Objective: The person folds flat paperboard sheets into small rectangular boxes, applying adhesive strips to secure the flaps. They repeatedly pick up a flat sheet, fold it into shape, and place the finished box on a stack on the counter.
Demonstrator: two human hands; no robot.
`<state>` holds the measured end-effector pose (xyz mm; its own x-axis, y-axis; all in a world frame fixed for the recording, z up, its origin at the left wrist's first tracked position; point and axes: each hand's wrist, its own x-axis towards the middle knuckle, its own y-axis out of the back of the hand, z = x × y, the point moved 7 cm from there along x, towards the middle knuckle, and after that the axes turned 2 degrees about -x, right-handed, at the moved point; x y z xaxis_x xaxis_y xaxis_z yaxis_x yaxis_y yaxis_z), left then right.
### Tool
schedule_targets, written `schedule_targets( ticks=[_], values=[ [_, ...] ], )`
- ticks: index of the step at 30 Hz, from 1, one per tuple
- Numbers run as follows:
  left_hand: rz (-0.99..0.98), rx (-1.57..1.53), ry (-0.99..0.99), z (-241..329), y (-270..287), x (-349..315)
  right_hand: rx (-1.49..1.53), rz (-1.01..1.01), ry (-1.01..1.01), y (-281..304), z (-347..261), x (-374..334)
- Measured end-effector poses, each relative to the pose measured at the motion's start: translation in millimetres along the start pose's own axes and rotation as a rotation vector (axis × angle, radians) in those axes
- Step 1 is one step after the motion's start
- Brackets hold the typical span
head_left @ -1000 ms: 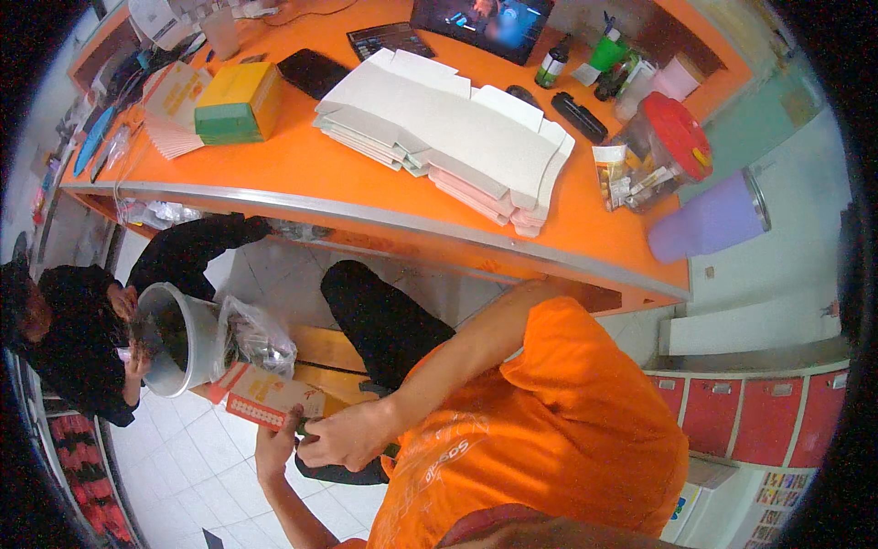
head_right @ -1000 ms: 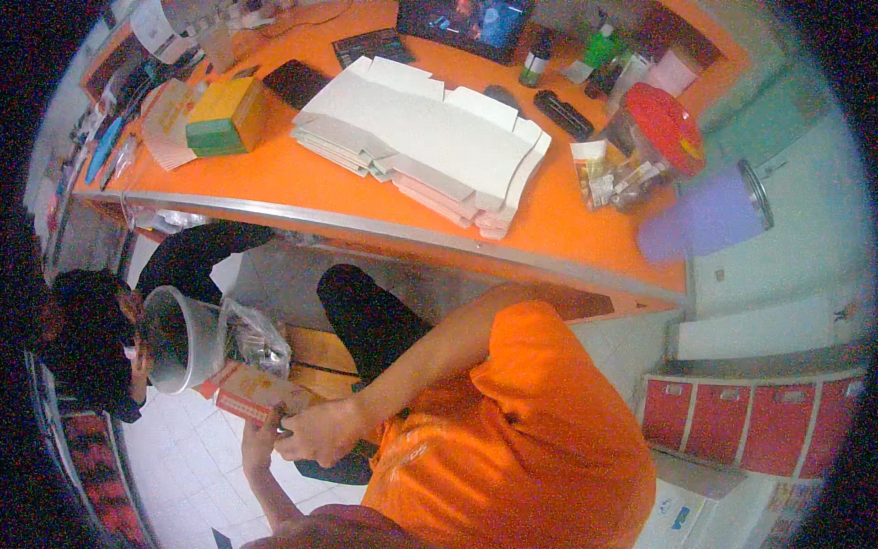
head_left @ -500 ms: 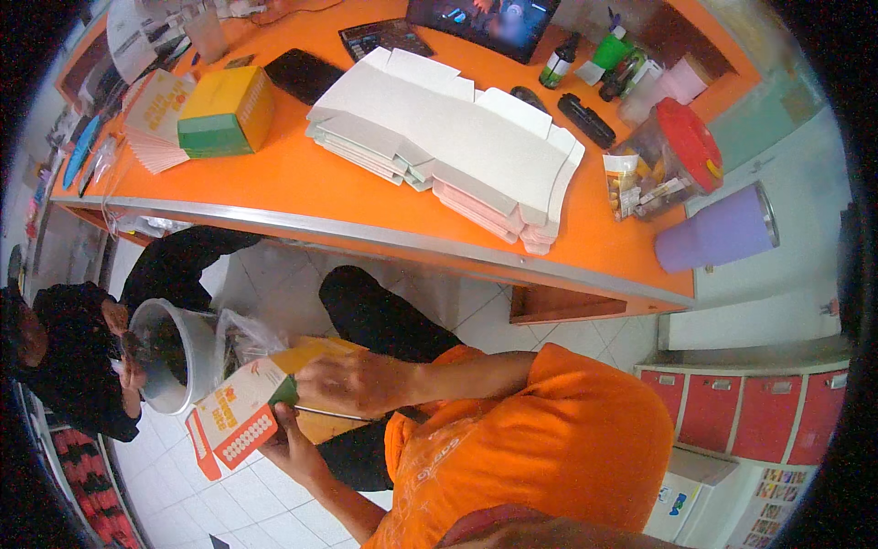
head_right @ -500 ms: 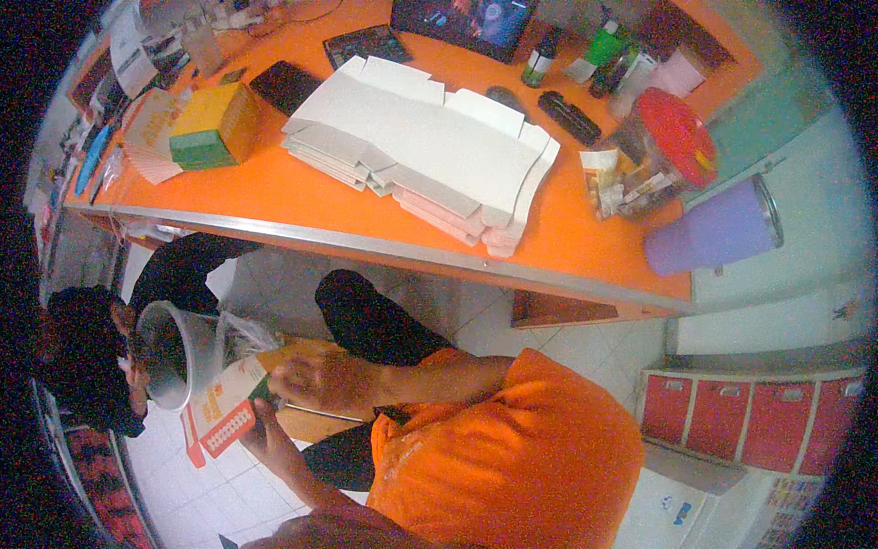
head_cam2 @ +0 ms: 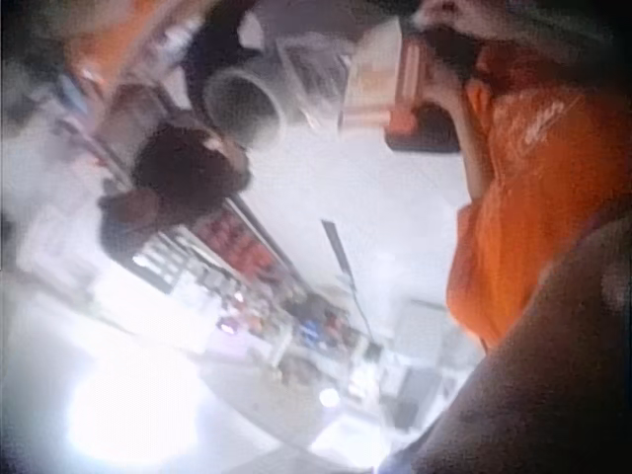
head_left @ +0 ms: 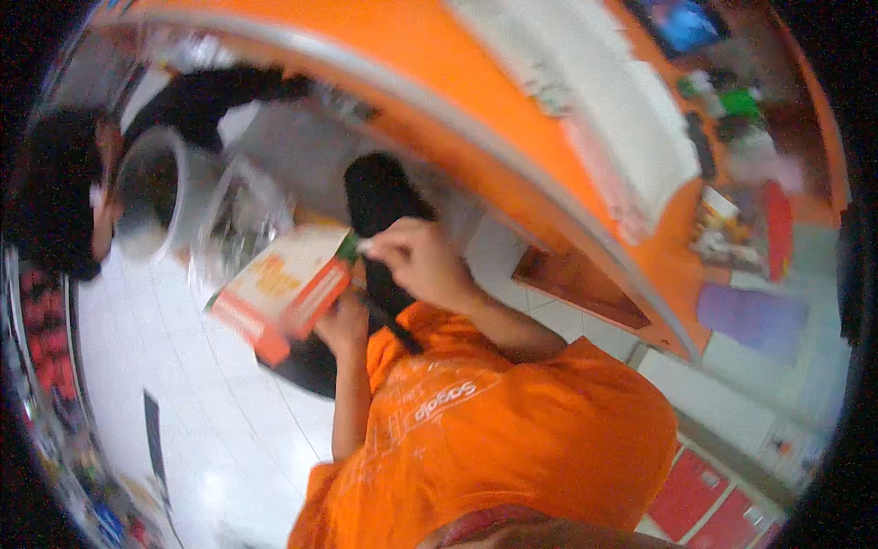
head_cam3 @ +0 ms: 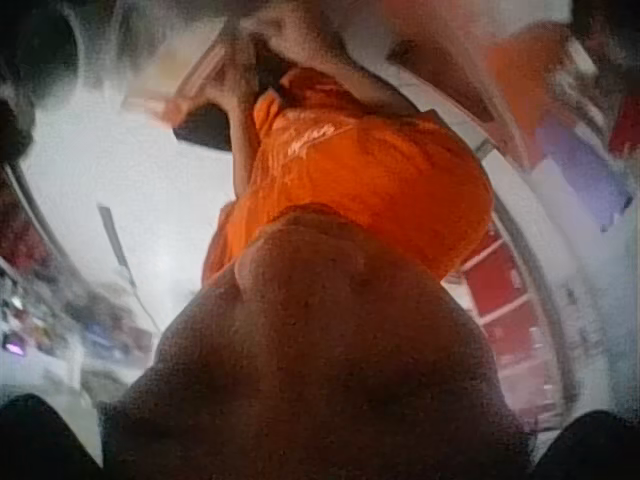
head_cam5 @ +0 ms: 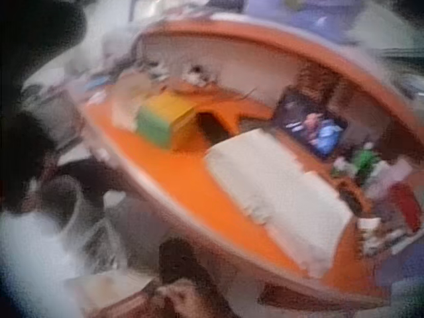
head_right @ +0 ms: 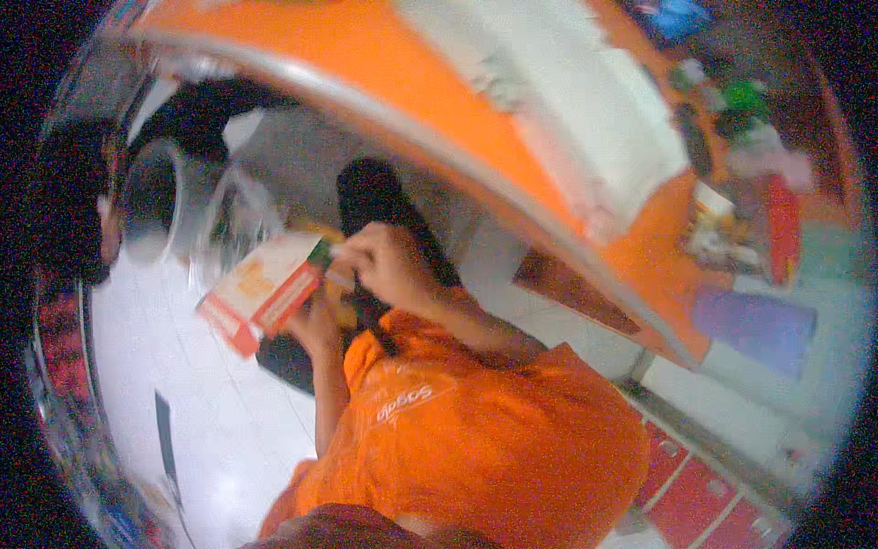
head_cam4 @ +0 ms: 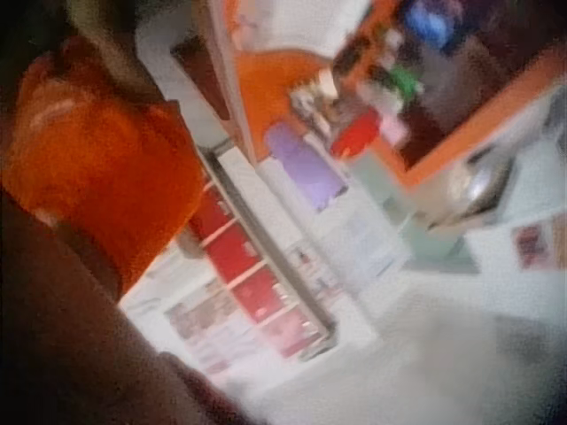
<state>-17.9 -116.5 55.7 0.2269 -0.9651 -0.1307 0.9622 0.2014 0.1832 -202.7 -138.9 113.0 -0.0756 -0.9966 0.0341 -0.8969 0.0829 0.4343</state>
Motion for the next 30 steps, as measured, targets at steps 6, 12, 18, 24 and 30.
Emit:
schedule_targets(
  ticks=[6, 12, 18, 24, 30],
  values=[
    [-0.052, 0.135, 0.080, -2.7, -18.9, -12.4, 0.002, -0.054, 0.013, -6.1, 13.7, -17.6],
    [-0.095, 0.035, 0.060, -21.2, -15.8, -16.2, -0.012, -0.050, 0.128, -3.7, -1.8, -16.4],
    [-0.180, 0.338, -0.272, -9.4, -16.5, -17.5, -0.047, -0.032, 0.126, -0.6, -14.4, -15.3],
    [-0.257, 0.451, -0.294, -6.2, -13.3, -18.7, -0.081, -0.064, 0.162, -3.5, -18.3, -17.9],
    [-0.394, 0.764, -0.379, -30.6, -12.7, -7.6, -0.121, 0.014, 0.217, 6.5, -21.8, -21.4]
  ],
)
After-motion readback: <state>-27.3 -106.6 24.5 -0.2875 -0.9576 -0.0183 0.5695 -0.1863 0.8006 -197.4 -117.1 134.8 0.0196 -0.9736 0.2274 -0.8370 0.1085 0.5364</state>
